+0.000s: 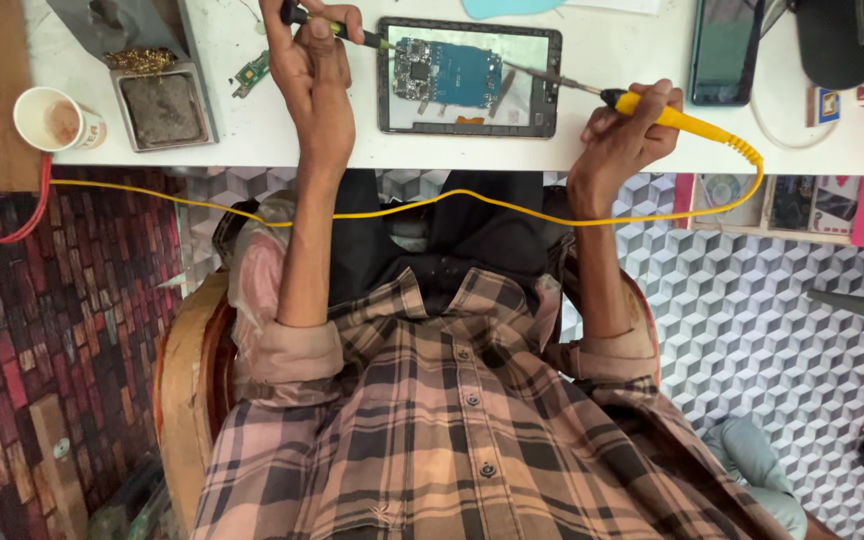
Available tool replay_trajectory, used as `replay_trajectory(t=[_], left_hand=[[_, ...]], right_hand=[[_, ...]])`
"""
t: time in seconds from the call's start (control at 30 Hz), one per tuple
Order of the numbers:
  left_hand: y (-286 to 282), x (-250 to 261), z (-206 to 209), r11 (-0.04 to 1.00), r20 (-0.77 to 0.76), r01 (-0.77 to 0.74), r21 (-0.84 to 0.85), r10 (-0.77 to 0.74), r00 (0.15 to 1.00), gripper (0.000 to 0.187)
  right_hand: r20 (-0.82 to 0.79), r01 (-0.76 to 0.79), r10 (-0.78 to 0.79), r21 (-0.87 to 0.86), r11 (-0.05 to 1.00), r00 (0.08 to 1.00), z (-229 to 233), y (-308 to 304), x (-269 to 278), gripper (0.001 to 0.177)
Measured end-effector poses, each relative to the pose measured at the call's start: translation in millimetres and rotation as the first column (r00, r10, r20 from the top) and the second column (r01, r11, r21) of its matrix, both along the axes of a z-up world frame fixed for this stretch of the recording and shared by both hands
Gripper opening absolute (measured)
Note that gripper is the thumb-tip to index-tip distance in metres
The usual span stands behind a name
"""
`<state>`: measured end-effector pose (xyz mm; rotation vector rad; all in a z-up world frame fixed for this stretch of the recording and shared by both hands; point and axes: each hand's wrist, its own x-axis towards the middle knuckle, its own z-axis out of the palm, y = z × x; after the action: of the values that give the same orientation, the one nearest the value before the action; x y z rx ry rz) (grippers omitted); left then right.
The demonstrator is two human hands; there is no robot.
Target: The person uses a soldering iron and a small screwdriver to work on a circuit board placed on a tablet screen. They repeatedly apply the soldering iron to different points on the board while holding the screwdriver in the other hand.
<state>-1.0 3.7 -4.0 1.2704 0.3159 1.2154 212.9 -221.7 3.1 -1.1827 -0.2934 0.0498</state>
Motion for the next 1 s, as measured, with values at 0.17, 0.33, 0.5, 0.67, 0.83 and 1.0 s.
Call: replay_trajectory(t=[0.17,0.33,0.5,0.67,0.83,1.0], left_hand=[[1.6,-2.3,3.9,0.999,0.005,0.039,-0.038,-0.039,0.999,0.026],[-0.1,-1.5,0.1,1.000,-0.023,0.010,-0.027,-0.010,1.000,0.031],[0.2,-1.7,-4.0,0.999,-0.018,0.023,-0.042,-0.024,1.000,0.032],[1.4,-4.4,-6.5,0.999,-0.021,0.028,-0.025,-0.029,0.999,0.046],[3.3,-2.2,-7.1,0.998,-0.050,0.026,-0.060,-0.029,0.998,0.034],[4.0,-2.7,-10.3,1.000,-0.048,-0.001,-0.001,0.000,0.999,0.044]], right_hand=[[0.042,-0.009,0.012,-0.078,0.997,0.999,9.0,6.1,-5.7,0.038],[0.051,-0.055,0.058,-0.050,0.997,0.997,10.6,4.7,-9.0,0.038],[0.047,-0.063,0.068,-0.100,0.993,0.997,9.8,3.9,-8.5,0.038],[0.063,-0.076,0.083,-0.109,0.991,0.995,6.6,4.0,-8.6,0.037],[0.070,-0.093,0.101,-0.104,0.990,0.992,5.9,5.4,-5.1,0.037],[0.084,-0.083,0.096,-0.139,0.987,0.992,5.5,3.3,-7.8,0.038]])
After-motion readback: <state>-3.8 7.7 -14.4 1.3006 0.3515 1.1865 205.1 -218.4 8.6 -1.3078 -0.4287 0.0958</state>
